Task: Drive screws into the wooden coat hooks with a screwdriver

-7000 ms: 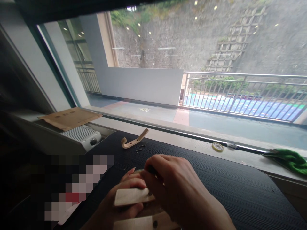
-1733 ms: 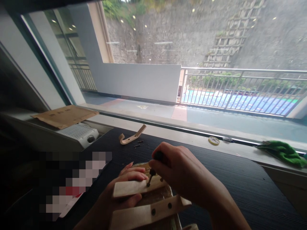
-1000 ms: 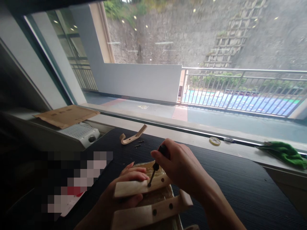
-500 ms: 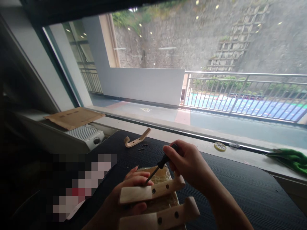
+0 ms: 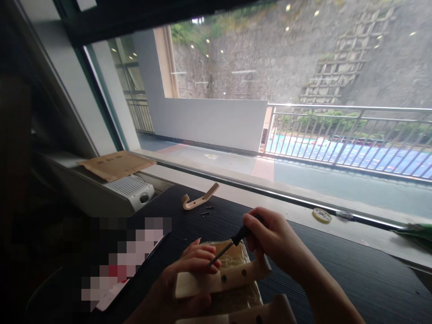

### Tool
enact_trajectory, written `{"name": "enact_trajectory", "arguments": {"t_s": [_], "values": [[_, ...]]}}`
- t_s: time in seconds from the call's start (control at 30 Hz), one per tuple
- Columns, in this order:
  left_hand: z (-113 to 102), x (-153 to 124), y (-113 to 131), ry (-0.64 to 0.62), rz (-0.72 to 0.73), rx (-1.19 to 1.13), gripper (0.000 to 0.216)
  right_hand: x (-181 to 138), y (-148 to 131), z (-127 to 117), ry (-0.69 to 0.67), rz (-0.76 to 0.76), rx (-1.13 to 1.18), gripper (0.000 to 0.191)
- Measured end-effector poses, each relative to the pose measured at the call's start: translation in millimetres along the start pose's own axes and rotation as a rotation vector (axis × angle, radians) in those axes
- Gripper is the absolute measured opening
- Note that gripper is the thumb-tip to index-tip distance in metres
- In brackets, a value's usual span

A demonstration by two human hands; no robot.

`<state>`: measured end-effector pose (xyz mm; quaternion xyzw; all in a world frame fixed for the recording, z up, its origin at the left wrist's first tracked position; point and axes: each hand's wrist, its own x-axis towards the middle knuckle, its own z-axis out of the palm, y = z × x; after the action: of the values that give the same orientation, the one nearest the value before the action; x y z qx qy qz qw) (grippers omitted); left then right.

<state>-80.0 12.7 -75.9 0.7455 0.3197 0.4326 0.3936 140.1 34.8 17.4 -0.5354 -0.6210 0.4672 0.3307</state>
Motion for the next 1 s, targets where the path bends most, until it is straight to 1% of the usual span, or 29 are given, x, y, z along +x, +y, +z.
{"name": "enact_trajectory", "arguments": {"t_s": [0.13, 0.3, 0.43, 0.57, 0.7, 0.87, 1.0], "values": [[0, 0, -2, -0.018, 0.012, 0.05, 0.03, 2, 4, -5, 0.01, 0.002, -0.044, 0.038], [1, -2, 5, 0.005, 0.041, 0.066, 0.028, -6, 1, -14, 0.151, -0.082, -0.185, 0.035], [0, -3, 7, 0.0, 0.021, 0.074, 0.027, -13, -4, -12, 0.21, -0.171, -0.266, 0.03], [0, -2, 1, -0.006, 0.035, 0.103, 0.031, -14, -4, -4, 0.186, -0.172, -0.337, 0.028], [0, -2, 2, 0.011, 0.047, 0.123, 0.031, -13, -4, 3, 0.201, -0.159, -0.418, 0.026], [1, -4, 6, 0.026, 0.052, 0.12, 0.03, -15, -2, 5, 0.155, -0.172, -0.488, 0.024], [2, -4, 4, 0.047, 0.06, 0.11, 0.031, -18, -2, 5, 0.122, -0.213, -0.538, 0.024]]}}
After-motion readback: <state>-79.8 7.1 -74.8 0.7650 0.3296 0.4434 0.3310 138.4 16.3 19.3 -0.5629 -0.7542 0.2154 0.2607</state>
